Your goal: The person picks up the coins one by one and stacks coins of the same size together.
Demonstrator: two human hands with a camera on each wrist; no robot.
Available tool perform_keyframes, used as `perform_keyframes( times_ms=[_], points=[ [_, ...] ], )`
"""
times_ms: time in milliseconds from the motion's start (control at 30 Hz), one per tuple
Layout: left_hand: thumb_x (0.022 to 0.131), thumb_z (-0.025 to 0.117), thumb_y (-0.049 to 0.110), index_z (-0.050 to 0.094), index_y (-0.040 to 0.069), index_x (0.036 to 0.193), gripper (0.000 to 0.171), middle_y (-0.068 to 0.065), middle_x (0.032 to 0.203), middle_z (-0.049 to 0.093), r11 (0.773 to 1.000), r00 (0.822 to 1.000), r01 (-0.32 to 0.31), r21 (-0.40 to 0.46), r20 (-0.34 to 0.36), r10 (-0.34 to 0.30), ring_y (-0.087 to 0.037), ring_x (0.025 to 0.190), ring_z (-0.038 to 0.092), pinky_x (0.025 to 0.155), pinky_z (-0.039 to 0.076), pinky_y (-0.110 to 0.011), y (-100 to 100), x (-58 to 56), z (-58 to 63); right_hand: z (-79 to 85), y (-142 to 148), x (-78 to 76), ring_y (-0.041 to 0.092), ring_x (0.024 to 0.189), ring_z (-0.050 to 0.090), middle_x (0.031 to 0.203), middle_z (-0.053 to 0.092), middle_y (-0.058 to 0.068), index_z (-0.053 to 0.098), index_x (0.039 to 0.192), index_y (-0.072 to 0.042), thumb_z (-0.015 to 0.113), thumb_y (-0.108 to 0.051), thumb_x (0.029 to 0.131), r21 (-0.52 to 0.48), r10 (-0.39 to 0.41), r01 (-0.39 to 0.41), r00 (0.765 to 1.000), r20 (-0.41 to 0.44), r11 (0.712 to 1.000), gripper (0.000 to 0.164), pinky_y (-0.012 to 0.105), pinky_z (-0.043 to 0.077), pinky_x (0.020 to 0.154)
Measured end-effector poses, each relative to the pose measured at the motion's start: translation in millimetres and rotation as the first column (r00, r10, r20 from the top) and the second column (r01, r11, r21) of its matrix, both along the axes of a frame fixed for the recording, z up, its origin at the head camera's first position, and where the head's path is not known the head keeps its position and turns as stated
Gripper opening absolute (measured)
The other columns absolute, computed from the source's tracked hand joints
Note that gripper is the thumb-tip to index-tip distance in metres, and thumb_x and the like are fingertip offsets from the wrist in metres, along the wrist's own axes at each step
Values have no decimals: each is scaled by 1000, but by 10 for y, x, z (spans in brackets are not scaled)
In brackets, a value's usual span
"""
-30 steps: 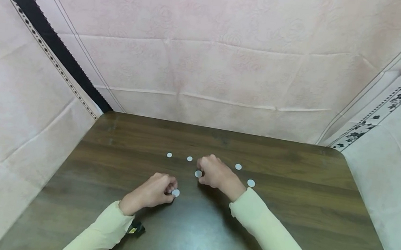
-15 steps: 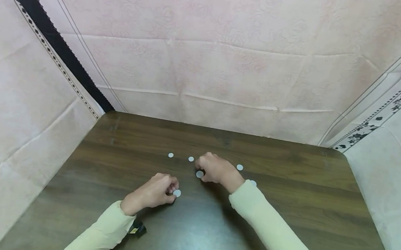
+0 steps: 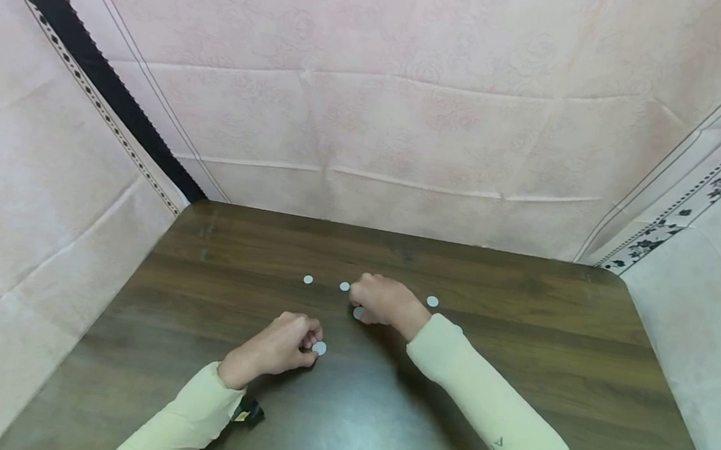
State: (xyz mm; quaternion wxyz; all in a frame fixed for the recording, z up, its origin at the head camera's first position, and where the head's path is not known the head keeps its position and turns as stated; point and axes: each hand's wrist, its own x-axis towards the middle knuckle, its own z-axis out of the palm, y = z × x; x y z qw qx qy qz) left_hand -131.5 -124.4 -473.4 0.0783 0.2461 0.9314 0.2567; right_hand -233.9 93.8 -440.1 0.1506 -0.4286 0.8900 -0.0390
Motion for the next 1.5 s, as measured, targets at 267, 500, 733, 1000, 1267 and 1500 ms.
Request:
perform_keyframes(
  times_ms=[267, 500, 733, 1000, 1267, 1500],
  points=[
    [84, 78, 4, 67, 6, 85, 12, 1, 75, 59, 1000, 1000, 5, 2, -19, -5, -8, 70, 50, 65, 46, -23, -7, 0, 7, 55, -83, -52, 4, 54, 40, 58, 59, -6, 74, 71, -15, 82, -12, 91, 88, 55, -55, 998, 2, 995, 22, 22, 36, 56],
    [85, 78, 5, 67, 6, 85, 12, 2, 75, 59, 1000, 1000, 5, -3, -16, -5, -8, 70, 49, 65, 46, -24, 15, 5, -2, 35, -101, -85, 5, 53, 35, 51, 42, -10, 65, 62, -17, 83, -15, 88, 132, 65, -65, 998, 2, 989, 32, 23, 31, 50],
    [86, 78, 5, 67, 5, 86, 11, 1, 76, 60, 1000, 1000, 3, 2, 4, -3, -8, 70, 50, 65, 47, -25, 20, -1, 9, -50, -113, -105, 7, 55, 36, 59, 44, -8, 61, 66, -17, 83, -22, 82, 173, 188, -160, 969, -160, 972, 28, 24, 35, 53],
    [87, 78, 5, 67, 4, 86, 11, 0, 77, 60, 1000, 1000, -1, 7, 24, 1, -9, 70, 50, 65, 48, -24, 21, 2, 2, -80, -119, -103, 7, 55, 37, 61, 48, -6, 62, 68, -16, 83, -24, 81, 181, 209, -174, 958, -197, 968, 25, 25, 40, 55],
    [85, 78, 5, 68, 4, 86, 11, 2, 76, 59, 1000, 1000, 12, 12, 6, -12, -8, 70, 50, 65, 47, -24, 16, 5, -2, -123, -88, -122, 6, 56, 39, 65, 52, -7, 62, 71, -17, 82, -22, 80, 160, 166, -142, 974, -154, 977, 23, 23, 39, 53],
    [85, 78, 5, 67, 5, 85, 11, 2, 76, 59, 1000, 1000, 14, 7, 9, -14, -8, 71, 50, 65, 47, -24, 2, -5, 4, -127, -55, -132, 3, 53, 41, 63, 50, -9, 55, 69, -19, 81, -17, 80, 76, 137, -130, 987, -86, 989, 29, 20, 37, 51]
  ],
)
